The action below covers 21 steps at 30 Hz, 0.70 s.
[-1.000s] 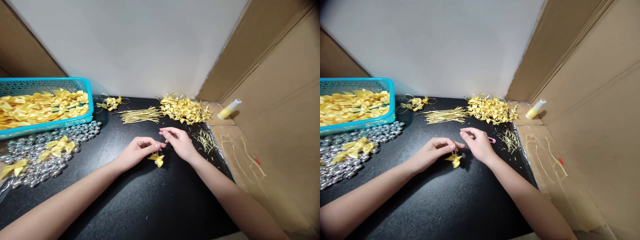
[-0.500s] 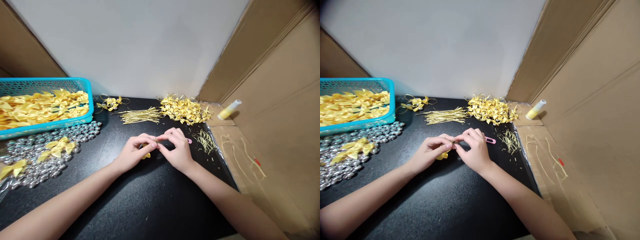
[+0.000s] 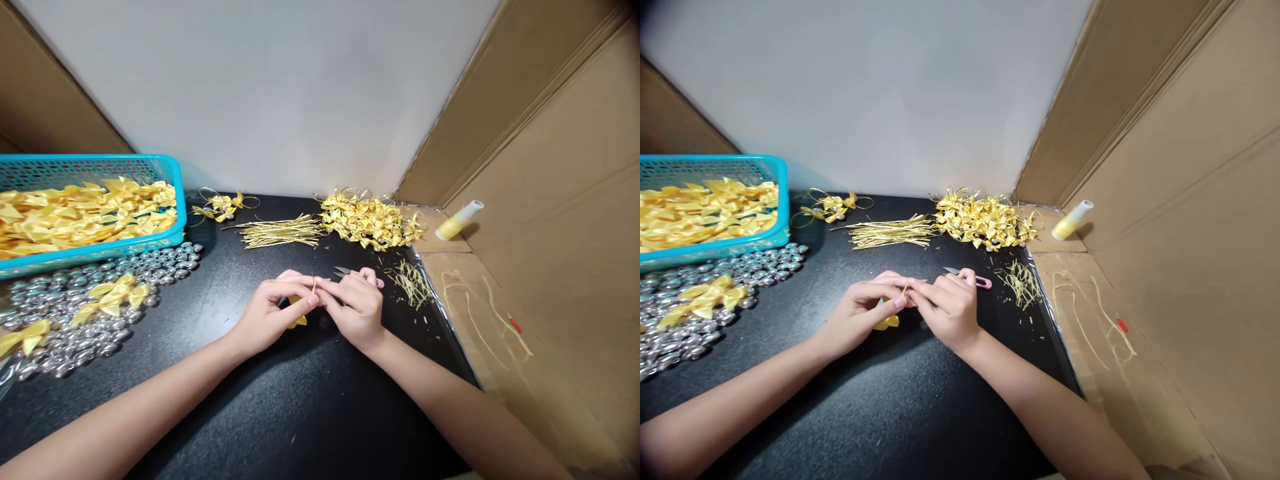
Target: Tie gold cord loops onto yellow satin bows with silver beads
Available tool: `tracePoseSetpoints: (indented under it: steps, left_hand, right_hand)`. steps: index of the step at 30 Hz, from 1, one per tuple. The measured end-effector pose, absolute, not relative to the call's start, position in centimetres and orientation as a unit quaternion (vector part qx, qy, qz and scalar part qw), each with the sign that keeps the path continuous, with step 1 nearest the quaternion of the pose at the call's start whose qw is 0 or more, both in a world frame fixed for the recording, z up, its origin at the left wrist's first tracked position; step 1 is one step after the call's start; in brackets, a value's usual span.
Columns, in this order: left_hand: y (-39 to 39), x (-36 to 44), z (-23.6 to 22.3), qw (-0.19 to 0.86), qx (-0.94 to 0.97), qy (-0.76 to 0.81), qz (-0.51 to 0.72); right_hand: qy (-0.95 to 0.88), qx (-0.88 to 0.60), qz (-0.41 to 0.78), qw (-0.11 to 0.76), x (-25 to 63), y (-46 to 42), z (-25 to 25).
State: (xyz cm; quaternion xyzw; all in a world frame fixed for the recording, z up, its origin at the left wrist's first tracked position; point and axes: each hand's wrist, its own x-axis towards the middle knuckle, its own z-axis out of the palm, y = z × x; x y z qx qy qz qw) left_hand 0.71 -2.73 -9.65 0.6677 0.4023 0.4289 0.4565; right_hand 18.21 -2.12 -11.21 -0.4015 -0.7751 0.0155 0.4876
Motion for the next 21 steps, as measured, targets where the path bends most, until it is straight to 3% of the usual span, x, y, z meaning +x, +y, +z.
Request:
tracePoseSetpoints:
  steps: [21]
  left_hand:
    - [-2.5, 0.3, -10.1, 0.468, 0.648, 0.411, 0.438]
  right_hand:
    - [-0.835, -0.3, 0.117, 0.446, 19.2, -0.8, -9.1]
